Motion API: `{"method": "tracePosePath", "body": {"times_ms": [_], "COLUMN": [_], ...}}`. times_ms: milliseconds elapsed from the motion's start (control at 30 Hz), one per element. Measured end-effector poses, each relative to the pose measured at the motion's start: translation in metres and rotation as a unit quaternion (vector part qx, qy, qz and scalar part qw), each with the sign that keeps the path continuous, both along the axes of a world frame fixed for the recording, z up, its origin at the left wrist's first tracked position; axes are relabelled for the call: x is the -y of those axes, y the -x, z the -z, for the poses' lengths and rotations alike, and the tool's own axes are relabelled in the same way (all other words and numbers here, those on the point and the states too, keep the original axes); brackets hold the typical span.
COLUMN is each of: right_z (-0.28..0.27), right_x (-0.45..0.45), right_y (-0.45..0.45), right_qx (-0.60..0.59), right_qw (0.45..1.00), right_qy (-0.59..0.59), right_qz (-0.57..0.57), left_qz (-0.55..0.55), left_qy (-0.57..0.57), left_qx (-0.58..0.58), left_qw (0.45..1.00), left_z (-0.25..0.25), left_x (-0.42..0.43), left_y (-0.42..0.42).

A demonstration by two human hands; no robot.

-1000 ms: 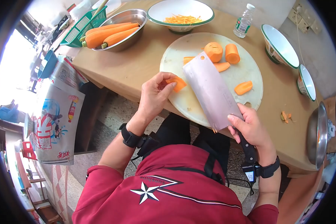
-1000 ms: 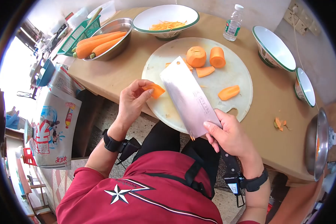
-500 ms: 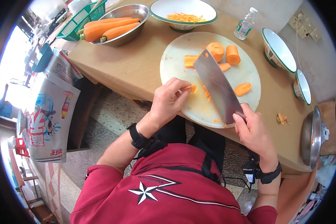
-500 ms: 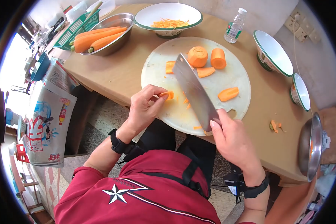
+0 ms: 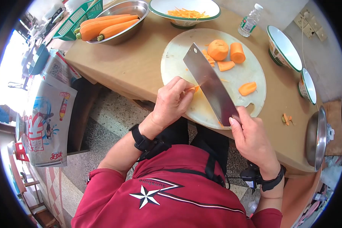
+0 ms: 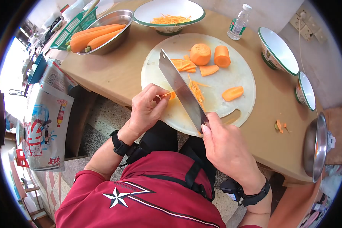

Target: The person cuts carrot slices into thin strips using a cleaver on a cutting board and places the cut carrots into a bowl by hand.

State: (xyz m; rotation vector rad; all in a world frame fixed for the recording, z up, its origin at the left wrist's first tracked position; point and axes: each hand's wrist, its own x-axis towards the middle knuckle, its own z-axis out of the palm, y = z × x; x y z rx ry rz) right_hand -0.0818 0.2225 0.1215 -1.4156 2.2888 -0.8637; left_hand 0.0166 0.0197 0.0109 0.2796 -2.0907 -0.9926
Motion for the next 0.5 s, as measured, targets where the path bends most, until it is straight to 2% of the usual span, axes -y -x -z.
{"method": "tracePosePath", "body": {"times_ms": [233, 367, 433, 500], "right_z": [0.001, 0.014, 0.019, 0.015], "right_x": [0.01, 0.026, 0.033, 0.039], "right_y": [0.004, 0.016, 0.019, 0.021], "right_qx": [-0.022, 0.008, -0.046, -0.04], "right_qw": [0.998, 0.999, 0.997, 0.997], "right_qy": [-0.063, -0.037, -0.032, -0.039], "right_qz": [-0.021, -0.032, -0.059, -0.049], "left_qz": [0.013, 0.005, 0.002, -0.003], "left_qy": [0.057, 0.039, 0.033, -0.007], "left_qx": [-0.007, 0.007, 0.01, 0.003], "left_qw": [0.998, 0.999, 0.999, 1.0], "left_z": [0.001, 0.004, 0.005, 0.006], "left_x": [0.002, 0.003, 0.004, 0.002], "left_y": [-0.001, 0.0, 0.001, 0.001]}}
